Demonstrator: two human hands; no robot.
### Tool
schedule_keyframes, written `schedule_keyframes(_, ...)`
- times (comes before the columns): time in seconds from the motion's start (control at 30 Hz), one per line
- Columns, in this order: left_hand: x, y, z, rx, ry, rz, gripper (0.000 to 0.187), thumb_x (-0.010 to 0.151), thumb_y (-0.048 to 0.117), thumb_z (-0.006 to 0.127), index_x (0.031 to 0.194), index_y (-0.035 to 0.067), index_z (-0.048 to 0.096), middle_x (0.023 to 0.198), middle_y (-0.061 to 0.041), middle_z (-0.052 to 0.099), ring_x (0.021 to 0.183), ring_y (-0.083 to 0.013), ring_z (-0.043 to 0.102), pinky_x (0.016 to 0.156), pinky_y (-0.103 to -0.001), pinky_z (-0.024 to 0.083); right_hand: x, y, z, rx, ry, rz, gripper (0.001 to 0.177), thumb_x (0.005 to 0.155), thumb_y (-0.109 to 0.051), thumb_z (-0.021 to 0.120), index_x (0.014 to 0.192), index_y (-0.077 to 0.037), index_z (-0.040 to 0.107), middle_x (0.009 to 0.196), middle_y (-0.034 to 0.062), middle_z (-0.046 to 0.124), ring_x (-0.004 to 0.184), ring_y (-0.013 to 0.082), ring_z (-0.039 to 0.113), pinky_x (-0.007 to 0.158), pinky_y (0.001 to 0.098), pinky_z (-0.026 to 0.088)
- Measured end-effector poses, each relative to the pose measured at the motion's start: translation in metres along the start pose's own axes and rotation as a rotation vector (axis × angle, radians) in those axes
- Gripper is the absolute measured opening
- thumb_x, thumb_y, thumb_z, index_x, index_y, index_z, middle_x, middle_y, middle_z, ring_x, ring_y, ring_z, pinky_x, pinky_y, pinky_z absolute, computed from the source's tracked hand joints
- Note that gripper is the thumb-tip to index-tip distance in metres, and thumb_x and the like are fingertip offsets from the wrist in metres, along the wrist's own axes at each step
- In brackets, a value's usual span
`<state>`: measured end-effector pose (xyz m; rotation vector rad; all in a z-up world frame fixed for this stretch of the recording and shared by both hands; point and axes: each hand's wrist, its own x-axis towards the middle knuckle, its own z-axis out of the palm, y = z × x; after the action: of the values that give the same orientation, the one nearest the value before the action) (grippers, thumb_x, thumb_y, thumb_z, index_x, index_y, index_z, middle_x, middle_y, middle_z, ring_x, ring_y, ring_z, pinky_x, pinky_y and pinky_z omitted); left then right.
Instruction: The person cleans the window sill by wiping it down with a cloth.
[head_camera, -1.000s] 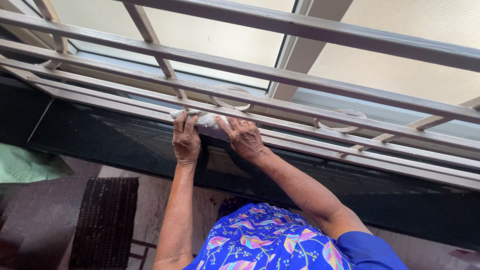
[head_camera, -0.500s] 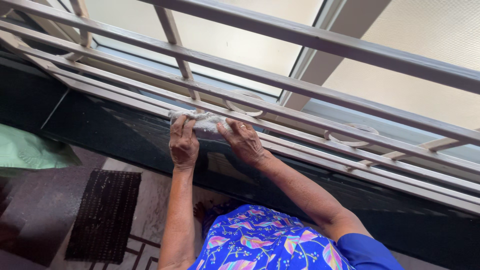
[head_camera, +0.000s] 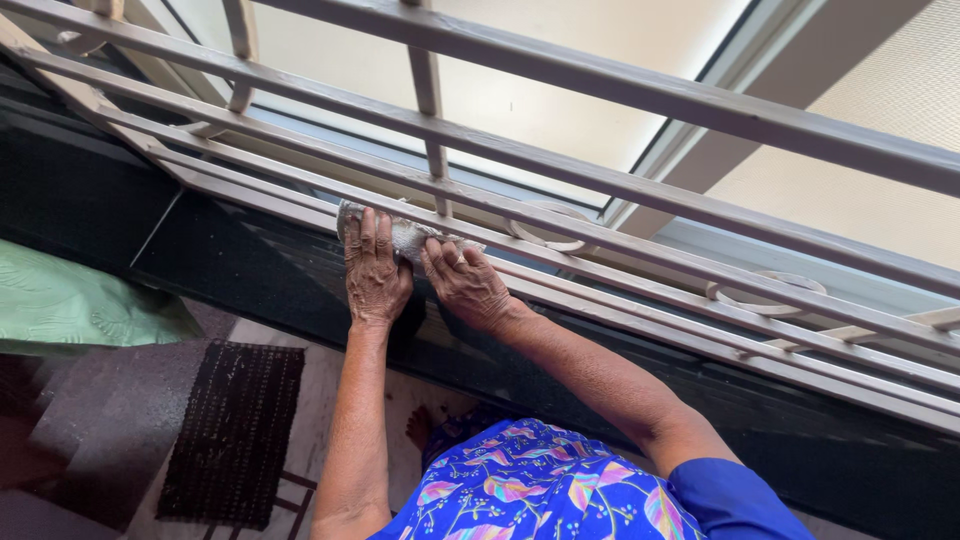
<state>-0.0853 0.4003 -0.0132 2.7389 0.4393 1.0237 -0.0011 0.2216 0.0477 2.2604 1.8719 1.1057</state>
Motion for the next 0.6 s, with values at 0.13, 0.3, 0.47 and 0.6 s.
schedule_keyframes(0.13, 0.005, -0.019, 0.003, 0.055, 0.014, -0.025, 0.073, 0.087, 0.021, 0.071, 0.151, 0.008, 0.039, 0.16, -0.019, 0.035, 0.153, -0.041, 0.028, 0.123, -0.06, 0.027, 0.017, -0.014, 0.005, -0.001, 0.014, 0.035, 0.05, 0.091, -0.026, 0.055, 0.136, -0.005, 0.062, 0.137, 0.0154, 0.058, 0.123, 0.0262, 0.054, 0.096, 0.0387, 0.046)
schedule_keyframes(0.3, 0.011, -0.039, 0.0, 0.074, -0.003, -0.049, 0.07, 0.089, 0.024, 0.073, 0.15, 0.013, 0.04, 0.158, -0.016, 0.037, 0.151, -0.0387, 0.031, 0.12, -0.063, 0.027, 0.042, -0.024, 0.02, -0.037, -0.082, 0.049, 0.05, 0.094, -0.024, 0.054, 0.139, -0.003, 0.059, 0.133, 0.0238, 0.058, 0.117, 0.0298, 0.056, 0.097, 0.0391, 0.046)
schedule_keyframes(0.47, 0.012, -0.056, 0.0, 0.068, 0.007, -0.058, 0.071, 0.088, 0.022, 0.072, 0.151, 0.015, 0.04, 0.159, -0.015, 0.037, 0.151, -0.0389, 0.032, 0.12, -0.062, 0.028, 0.057, -0.029, 0.031, 0.007, -0.074, 0.023, 0.049, 0.096, -0.021, 0.053, 0.139, 0.0, 0.058, 0.131, 0.0249, 0.058, 0.116, 0.0311, 0.057, 0.098, 0.0385, 0.047)
schedule_keyframes(0.6, 0.014, -0.073, 0.0, 0.07, 0.001, -0.064, 0.07, 0.09, 0.022, 0.071, 0.152, 0.014, 0.039, 0.16, -0.016, 0.036, 0.152, -0.0385, 0.031, 0.121, -0.063, 0.028, 0.068, -0.034, 0.037, 0.044, -0.053, 0.017, 0.05, 0.094, -0.021, 0.053, 0.139, 0.001, 0.058, 0.133, 0.0252, 0.058, 0.117, 0.0309, 0.057, 0.099, 0.038, 0.047)
